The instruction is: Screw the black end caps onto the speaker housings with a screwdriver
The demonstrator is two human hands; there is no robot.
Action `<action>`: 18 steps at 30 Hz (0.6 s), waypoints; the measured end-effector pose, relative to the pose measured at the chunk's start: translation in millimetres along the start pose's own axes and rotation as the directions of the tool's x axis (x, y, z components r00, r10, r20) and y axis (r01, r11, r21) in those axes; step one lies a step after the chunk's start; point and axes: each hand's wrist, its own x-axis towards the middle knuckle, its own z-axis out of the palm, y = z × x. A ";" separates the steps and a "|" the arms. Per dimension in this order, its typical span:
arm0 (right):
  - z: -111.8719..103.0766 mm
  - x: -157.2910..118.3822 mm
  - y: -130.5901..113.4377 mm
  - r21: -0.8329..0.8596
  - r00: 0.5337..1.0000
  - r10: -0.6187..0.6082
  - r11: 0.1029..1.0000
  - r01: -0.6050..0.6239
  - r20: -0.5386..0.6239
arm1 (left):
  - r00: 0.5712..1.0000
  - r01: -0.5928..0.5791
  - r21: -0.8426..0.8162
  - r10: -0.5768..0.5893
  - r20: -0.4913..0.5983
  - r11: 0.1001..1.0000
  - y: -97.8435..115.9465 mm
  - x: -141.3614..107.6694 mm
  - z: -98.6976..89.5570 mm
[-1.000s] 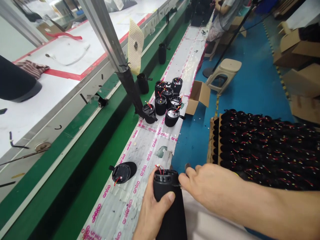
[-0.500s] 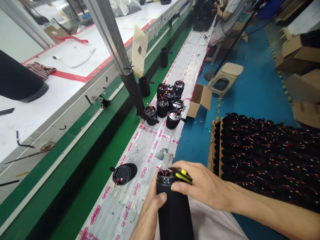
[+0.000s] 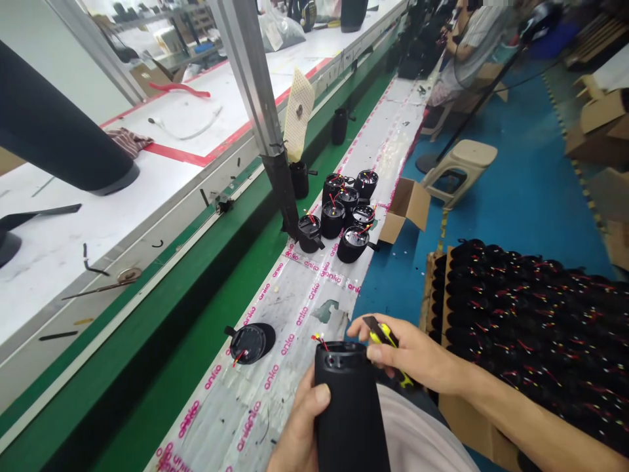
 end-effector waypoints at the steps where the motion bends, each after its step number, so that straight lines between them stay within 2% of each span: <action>1: 0.8 -6.9 -9.6 -0.183 0.997 -0.020 0.983 0.006 -0.073 | 0.999 -0.027 0.059 0.030 -0.043 0.998 3.8 -1.9 1.4; 3: 5.5 -21.5 -29.1 -0.510 0.983 -0.103 0.860 0.011 -0.153 | 0.992 -0.036 0.183 0.058 -0.116 0.983 10.1 -5.2 2.5; 5: 12.9 -32.8 -43.8 -0.706 0.978 -0.190 0.704 0.074 -0.087 | 0.986 -0.032 0.286 0.077 -0.146 0.958 14.6 -6.5 3.1; 9: 24.8 -38.0 -49.8 -0.902 0.933 -0.329 0.341 0.264 0.149 | 0.972 -0.071 0.469 0.167 -0.167 0.880 19.8 -4.5 5.4; 11: 26.6 -35.9 -46.7 -0.941 0.913 -0.344 0.175 0.290 0.218 | 0.967 -0.075 0.547 0.194 -0.165 0.834 21.4 -3.6 6.2; 12: 26.7 -34.9 -45.3 -0.946 0.907 -0.341 0.119 0.301 0.246 | 0.965 -0.071 0.575 0.202 -0.167 0.815 22.0 -3.5 6.5; 14: 26.7 -33.8 -43.7 -0.949 0.906 -0.323 0.064 0.308 0.272 | 0.957 -0.061 0.612 0.221 -0.189 0.789 22.8 -3.9 6.8; 18: 26.8 -33.2 -43.9 -0.947 0.907 -0.315 0.067 0.315 0.279 | 0.947 -0.081 0.643 0.259 -0.188 0.762 22.7 -5.1 7.5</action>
